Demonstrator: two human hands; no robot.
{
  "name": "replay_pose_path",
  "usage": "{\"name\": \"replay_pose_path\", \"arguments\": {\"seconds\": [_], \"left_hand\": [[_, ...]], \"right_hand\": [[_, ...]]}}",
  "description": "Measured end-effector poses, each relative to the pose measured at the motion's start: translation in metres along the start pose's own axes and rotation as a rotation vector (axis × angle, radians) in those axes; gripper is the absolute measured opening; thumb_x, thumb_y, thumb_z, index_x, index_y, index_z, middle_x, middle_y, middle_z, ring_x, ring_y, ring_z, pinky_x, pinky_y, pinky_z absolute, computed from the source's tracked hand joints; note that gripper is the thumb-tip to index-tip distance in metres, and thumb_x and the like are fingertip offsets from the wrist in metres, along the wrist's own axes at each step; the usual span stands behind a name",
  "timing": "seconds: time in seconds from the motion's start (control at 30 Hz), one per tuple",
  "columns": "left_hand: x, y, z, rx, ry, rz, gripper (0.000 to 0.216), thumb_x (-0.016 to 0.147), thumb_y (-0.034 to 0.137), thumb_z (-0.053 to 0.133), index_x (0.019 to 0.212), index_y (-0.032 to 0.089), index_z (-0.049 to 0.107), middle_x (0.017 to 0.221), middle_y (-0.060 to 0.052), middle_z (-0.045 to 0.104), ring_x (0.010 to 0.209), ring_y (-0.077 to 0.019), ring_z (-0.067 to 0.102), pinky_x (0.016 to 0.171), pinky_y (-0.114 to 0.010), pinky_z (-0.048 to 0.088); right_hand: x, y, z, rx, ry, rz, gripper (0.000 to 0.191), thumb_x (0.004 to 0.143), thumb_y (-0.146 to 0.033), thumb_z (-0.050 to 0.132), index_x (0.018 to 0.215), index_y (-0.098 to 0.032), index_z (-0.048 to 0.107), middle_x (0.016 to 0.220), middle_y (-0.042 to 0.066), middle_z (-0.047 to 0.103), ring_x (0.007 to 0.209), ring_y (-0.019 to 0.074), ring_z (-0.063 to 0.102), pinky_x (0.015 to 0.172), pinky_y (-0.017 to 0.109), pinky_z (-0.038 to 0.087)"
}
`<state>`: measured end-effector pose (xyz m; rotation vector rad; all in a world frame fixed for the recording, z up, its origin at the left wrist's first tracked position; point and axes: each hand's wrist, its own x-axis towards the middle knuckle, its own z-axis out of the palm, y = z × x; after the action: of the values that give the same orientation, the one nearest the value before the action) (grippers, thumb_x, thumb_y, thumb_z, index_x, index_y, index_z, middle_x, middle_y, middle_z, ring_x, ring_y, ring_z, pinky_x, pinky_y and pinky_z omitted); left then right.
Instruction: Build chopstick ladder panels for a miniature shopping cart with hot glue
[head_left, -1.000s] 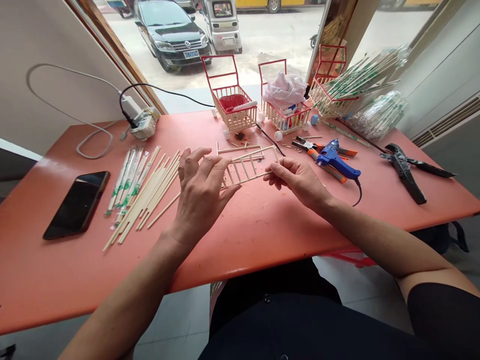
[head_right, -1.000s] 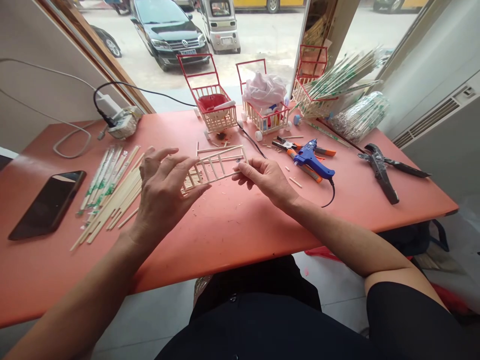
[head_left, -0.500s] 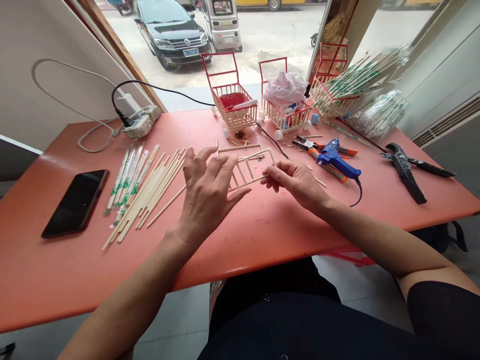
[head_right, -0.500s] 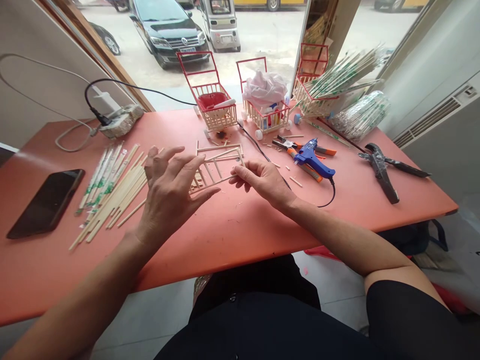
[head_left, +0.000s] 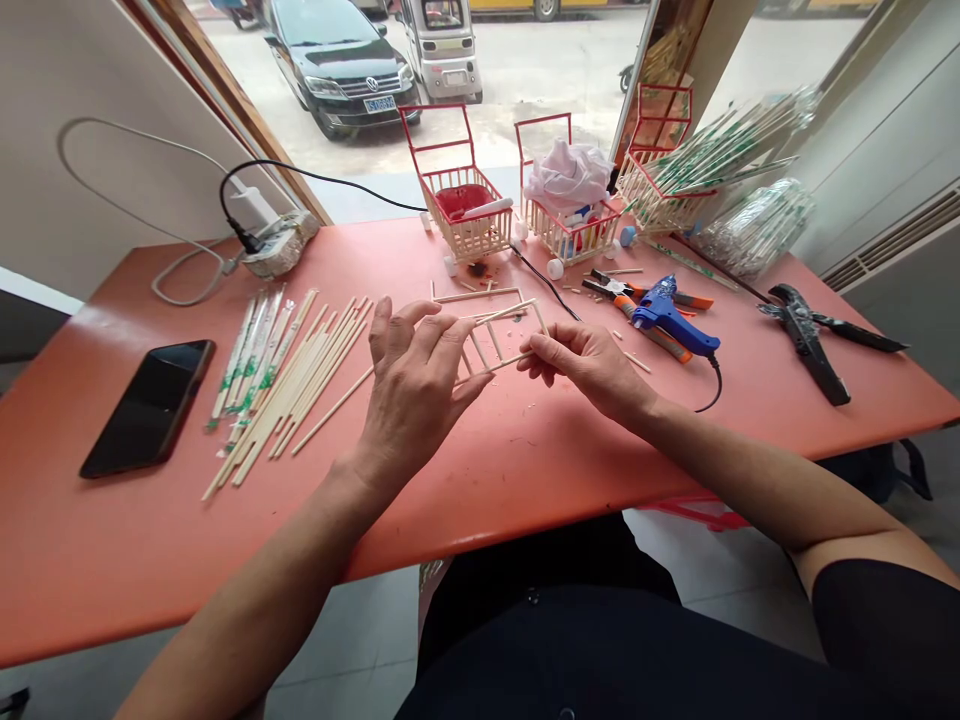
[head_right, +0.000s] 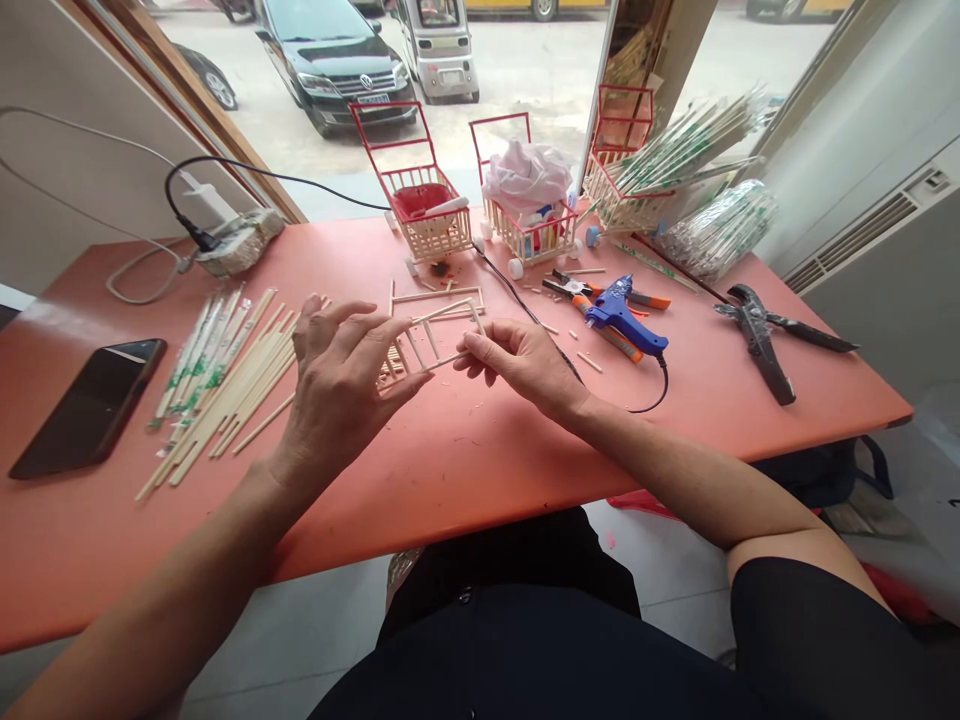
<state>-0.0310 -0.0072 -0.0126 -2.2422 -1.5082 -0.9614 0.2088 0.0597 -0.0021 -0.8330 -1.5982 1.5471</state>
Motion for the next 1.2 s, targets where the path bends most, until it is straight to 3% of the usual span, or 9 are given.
{"name": "replay_pose_path", "arguments": {"seconds": [0.17, 0.27, 0.37, 0.47, 0.63, 0.87, 1.0, 1.2], "left_hand": [[0.001, -0.001, -0.002, -0.027, 0.006, -0.011, 0.047, 0.098, 0.02, 0.082, 0.144, 0.022, 0.07, 0.134, -0.016, 0.08, 0.145, -0.0418, 0.068, 0.139, -0.074, 0.036], [0.002, -0.002, -0.005, -0.042, 0.029, -0.039, 0.049, 0.097, 0.021, 0.084, 0.144, 0.025, 0.071, 0.133, -0.014, 0.08, 0.141, -0.0396, 0.07, 0.139, -0.071, 0.038], [0.003, -0.002, -0.007, -0.081, 0.03, -0.052, 0.045, 0.099, 0.023, 0.084, 0.142, 0.026, 0.071, 0.134, -0.013, 0.081, 0.14, -0.0371, 0.071, 0.137, -0.065, 0.042], [0.002, 0.001, -0.005, -0.14, 0.006, -0.014, 0.038, 0.103, 0.028, 0.081, 0.14, 0.025, 0.07, 0.134, -0.012, 0.081, 0.139, -0.0355, 0.072, 0.135, -0.062, 0.046], [0.0, 0.005, -0.001, -0.198, 0.0, 0.045, 0.035, 0.107, 0.032, 0.078, 0.139, 0.023, 0.067, 0.133, -0.013, 0.081, 0.137, -0.0343, 0.073, 0.133, -0.059, 0.048], [-0.002, 0.009, 0.0, -0.216, -0.01, 0.054, 0.036, 0.106, 0.033, 0.079, 0.139, 0.024, 0.067, 0.131, -0.012, 0.081, 0.136, -0.0346, 0.074, 0.133, -0.06, 0.049], [-0.002, 0.01, 0.0, -0.214, -0.033, 0.051, 0.038, 0.106, 0.033, 0.078, 0.142, 0.025, 0.069, 0.131, -0.012, 0.082, 0.137, -0.0349, 0.074, 0.133, -0.061, 0.048], [-0.003, 0.011, -0.001, -0.208, -0.06, 0.031, 0.043, 0.104, 0.031, 0.079, 0.146, 0.026, 0.071, 0.131, -0.012, 0.082, 0.138, -0.0354, 0.073, 0.138, -0.065, 0.043]], "right_hand": [[0.0, 0.0, 0.001, 0.033, 0.009, 0.031, 0.064, 0.087, -0.081, 0.09, 0.097, -0.019, 0.08, 0.09, 0.007, 0.084, 0.073, 0.0154, 0.067, 0.066, 0.029, 0.054], [0.003, 0.003, -0.002, 0.127, 0.081, 0.052, 0.073, 0.087, -0.09, 0.082, 0.105, -0.02, 0.079, 0.093, 0.008, 0.081, 0.078, 0.0173, 0.069, 0.064, 0.029, 0.053], [0.007, 0.006, -0.007, 0.19, 0.12, 0.077, 0.069, 0.08, -0.084, 0.092, 0.101, -0.02, 0.078, 0.095, 0.005, 0.075, 0.078, 0.0147, 0.065, 0.06, 0.026, 0.048], [0.009, 0.006, -0.007, 0.181, 0.014, 0.177, 0.065, 0.069, -0.073, 0.104, 0.093, -0.018, 0.079, 0.093, 0.002, 0.071, 0.076, 0.0111, 0.058, 0.06, 0.024, 0.043], [0.005, 0.0, 0.0, 0.092, -0.156, 0.22, 0.054, 0.08, -0.068, 0.098, 0.085, -0.017, 0.079, 0.081, -0.001, 0.065, 0.069, 0.0095, 0.049, 0.06, 0.025, 0.037], [0.005, 0.005, -0.002, 0.074, -0.208, 0.172, 0.054, 0.083, -0.069, 0.095, 0.088, -0.017, 0.081, 0.07, -0.004, 0.057, 0.064, 0.01, 0.041, 0.057, 0.027, 0.028], [0.006, 0.009, -0.003, 0.061, -0.253, 0.147, 0.053, 0.087, -0.069, 0.094, 0.085, -0.018, 0.079, 0.066, -0.006, 0.05, 0.063, 0.0103, 0.038, 0.059, 0.028, 0.028], [0.005, 0.009, -0.003, 0.025, -0.269, 0.09, 0.056, 0.093, -0.071, 0.088, 0.079, -0.02, 0.071, 0.067, -0.005, 0.052, 0.065, 0.0117, 0.042, 0.062, 0.029, 0.031]]}}
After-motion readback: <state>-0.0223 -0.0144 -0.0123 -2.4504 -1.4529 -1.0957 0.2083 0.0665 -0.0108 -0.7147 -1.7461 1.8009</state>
